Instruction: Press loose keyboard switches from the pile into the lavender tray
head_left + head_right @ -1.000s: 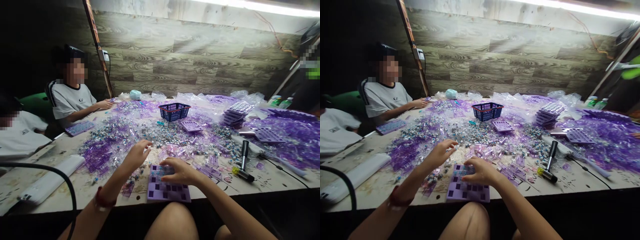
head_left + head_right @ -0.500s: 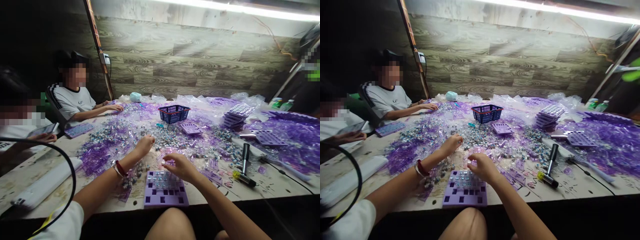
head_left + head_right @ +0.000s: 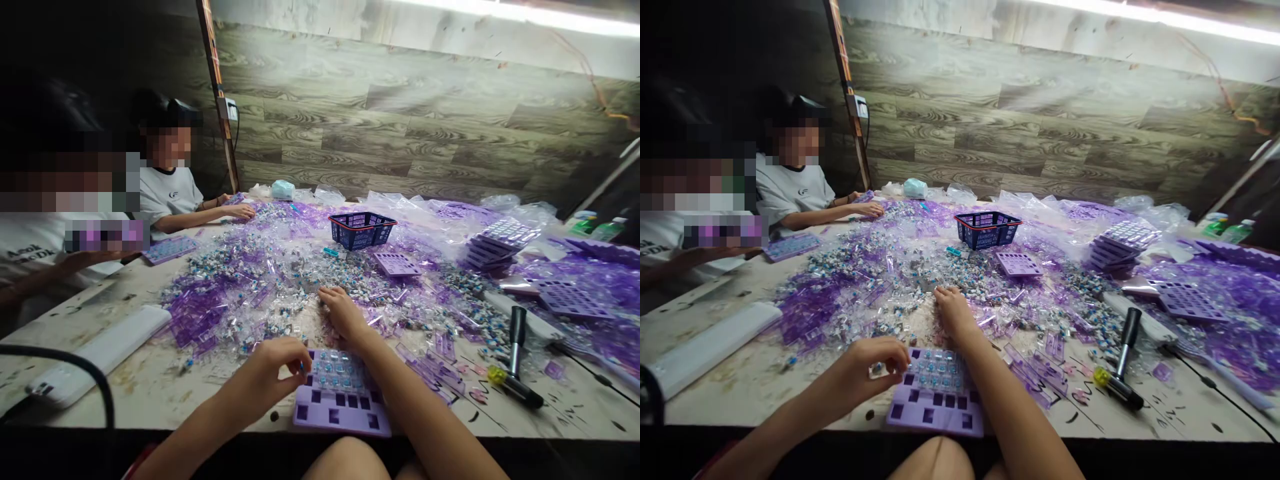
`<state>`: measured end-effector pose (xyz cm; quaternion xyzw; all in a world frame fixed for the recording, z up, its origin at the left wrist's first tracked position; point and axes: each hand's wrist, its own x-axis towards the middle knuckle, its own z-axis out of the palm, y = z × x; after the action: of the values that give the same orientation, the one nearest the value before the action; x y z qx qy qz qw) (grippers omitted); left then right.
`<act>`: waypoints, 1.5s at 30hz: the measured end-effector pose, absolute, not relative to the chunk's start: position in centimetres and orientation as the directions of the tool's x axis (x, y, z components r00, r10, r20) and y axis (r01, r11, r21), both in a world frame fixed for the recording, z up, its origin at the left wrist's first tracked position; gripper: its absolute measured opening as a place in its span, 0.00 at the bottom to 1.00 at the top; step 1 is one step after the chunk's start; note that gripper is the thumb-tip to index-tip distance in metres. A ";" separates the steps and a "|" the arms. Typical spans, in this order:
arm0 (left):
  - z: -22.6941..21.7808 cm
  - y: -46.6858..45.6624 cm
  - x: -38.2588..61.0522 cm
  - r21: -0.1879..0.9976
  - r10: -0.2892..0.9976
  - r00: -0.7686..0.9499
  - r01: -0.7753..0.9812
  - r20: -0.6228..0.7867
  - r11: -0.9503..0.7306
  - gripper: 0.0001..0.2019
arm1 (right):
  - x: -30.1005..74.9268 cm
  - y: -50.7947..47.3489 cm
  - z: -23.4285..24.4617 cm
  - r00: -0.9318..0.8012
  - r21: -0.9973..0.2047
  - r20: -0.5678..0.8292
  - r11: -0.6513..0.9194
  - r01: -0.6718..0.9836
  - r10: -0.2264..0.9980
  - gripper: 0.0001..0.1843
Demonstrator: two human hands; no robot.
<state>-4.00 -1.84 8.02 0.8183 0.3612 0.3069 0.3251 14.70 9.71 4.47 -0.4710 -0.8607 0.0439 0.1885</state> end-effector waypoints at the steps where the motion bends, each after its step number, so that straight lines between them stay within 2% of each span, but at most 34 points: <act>1: 7.5 -2.4 -4.0 0.771 0.792 0.544 0.367 0.277 -0.521 0.06 | 14.8 9.8 4.5 -0.485 -0.243 0.277 0.548 0.800 0.830 0.23; 4: 6.3 -3.7 -3.9 0.811 0.814 0.516 0.335 0.267 -0.479 0.07 | 15.0 9.9 4.6 -0.470 -0.219 0.265 0.527 0.821 0.842 0.14; 9: 6.0 -5.0 -3.2 0.823 0.819 0.519 0.336 0.244 -0.458 0.10 | 14.7 9.6 5.2 -0.447 -0.250 0.297 0.521 0.816 0.844 0.11; 13: 5.7 -5.4 -1.7 0.761 0.823 0.517 0.428 0.237 -0.488 0.12 | 15.5 8.5 6.1 -0.350 -0.370 0.393 0.494 0.787 0.850 0.09; 15: 5.5 -5.4 -0.8 0.722 0.839 0.500 0.496 0.216 -0.482 0.15 | 16.4 7.4 6.8 -0.299 -0.440 0.439 0.493 0.751 0.847 0.12; 21: 5.3 -5.3 0.8 0.627 0.801 0.546 0.541 0.245 -0.561 0.10 | 19.5 3.0 8.8 -0.253 -0.603 0.483 0.528 0.598 0.838 0.09; 25: 5.4 -5.3 1.5 0.613 0.814 0.532 0.568 0.235 -0.549 0.10 | 21.1 0.1 8.7 -0.262 -0.734 0.398 0.476 0.484 0.879 0.14; 32: 6.2 -5.5 2.4 0.579 0.838 0.527 0.642 0.143 -0.502 0.10 | 22.6 -3.7 7.9 -0.390 -0.815 0.101 0.301 0.495 0.915 0.16; 36: 6.6 -5.3 2.3 0.575 0.836 0.534 0.648 0.124 -0.499 0.12 | 22.8 -4.5 7.3 -0.423 -0.825 0.012 0.248 0.508 0.906 0.11; 42: 6.5 -5.1 2.3 0.550 0.831 0.541 0.658 0.130 -0.514 0.12 | 23.2 -4.5 6.3 -0.425 -0.718 0.123 0.376 0.585 0.897 0.09; 45: 6.2 -5.1 2.3 0.546 0.825 0.542 0.647 0.161 -0.532 0.12 | 23.3 -4.5 6.1 -0.432 -0.696 0.121 0.387 0.605 0.894 0.08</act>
<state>2.30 -5.07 6.25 0.8508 0.4326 0.2050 0.2167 23.33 -4.54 6.09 -0.4712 -0.7948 0.2906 0.2486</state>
